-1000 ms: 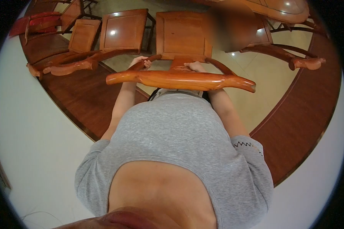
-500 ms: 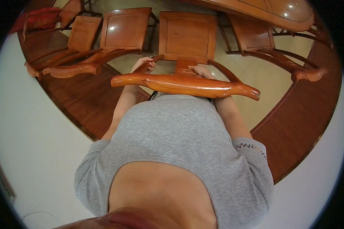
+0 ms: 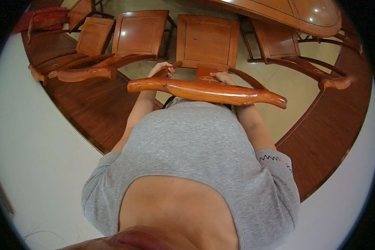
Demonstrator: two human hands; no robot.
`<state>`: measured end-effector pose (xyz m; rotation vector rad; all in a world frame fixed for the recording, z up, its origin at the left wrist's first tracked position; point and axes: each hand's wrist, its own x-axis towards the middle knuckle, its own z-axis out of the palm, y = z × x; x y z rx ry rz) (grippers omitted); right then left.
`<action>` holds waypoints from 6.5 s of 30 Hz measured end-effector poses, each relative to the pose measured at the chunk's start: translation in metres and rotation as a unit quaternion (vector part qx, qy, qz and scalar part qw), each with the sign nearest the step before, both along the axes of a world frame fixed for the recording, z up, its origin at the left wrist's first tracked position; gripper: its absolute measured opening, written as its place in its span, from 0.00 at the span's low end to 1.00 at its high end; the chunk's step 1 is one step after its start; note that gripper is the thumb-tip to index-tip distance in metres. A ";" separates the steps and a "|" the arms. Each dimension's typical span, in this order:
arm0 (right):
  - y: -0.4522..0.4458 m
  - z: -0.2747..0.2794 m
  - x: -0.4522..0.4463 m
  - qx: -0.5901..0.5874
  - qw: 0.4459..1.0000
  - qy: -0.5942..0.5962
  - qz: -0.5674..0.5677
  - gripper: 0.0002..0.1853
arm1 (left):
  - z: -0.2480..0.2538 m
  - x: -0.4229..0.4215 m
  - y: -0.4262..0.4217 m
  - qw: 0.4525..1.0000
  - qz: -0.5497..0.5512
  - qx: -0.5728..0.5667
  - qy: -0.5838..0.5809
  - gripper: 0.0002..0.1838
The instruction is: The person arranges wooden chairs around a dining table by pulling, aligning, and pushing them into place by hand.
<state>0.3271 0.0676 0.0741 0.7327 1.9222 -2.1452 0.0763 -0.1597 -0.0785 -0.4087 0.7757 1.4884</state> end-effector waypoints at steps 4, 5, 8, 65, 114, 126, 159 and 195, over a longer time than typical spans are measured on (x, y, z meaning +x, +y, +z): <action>-0.011 0.015 -0.009 0.040 0.998 0.056 0.004 0.19 | -0.004 -0.002 0.001 0.991 0.007 0.051 -0.124 0.05; -0.008 -0.035 -0.011 0.022 0.990 0.033 -0.135 0.18 | -0.009 -0.002 0.002 0.988 0.011 0.062 -0.143 0.05; -0.012 -0.033 -0.010 0.000 0.986 -0.011 -0.166 0.19 | -0.011 -0.008 0.004 0.975 -0.022 0.095 -0.201 0.05; 0.143 0.029 0.153 0.229 0.966 0.111 -0.052 0.32 | 0.186 0.165 0.114 0.713 0.539 -0.254 0.371 0.07; 0.124 0.062 0.082 0.569 0.818 -0.058 0.060 0.24 | 0.171 0.163 0.094 0.766 0.508 -0.118 0.375 0.18; 0.130 0.060 0.085 0.528 0.847 -0.001 0.054 0.22 | 0.181 0.169 0.101 0.756 0.502 -0.144 0.393 0.08; 0.175 0.077 0.076 0.332 0.820 0.083 0.458 0.29 | 0.194 0.176 0.117 0.713 0.536 -0.244 0.380 0.14; 0.592 0.003 0.098 0.458 0.744 -0.107 0.475 0.24 | 0.199 0.201 0.380 0.622 -0.056 -0.523 0.581 0.32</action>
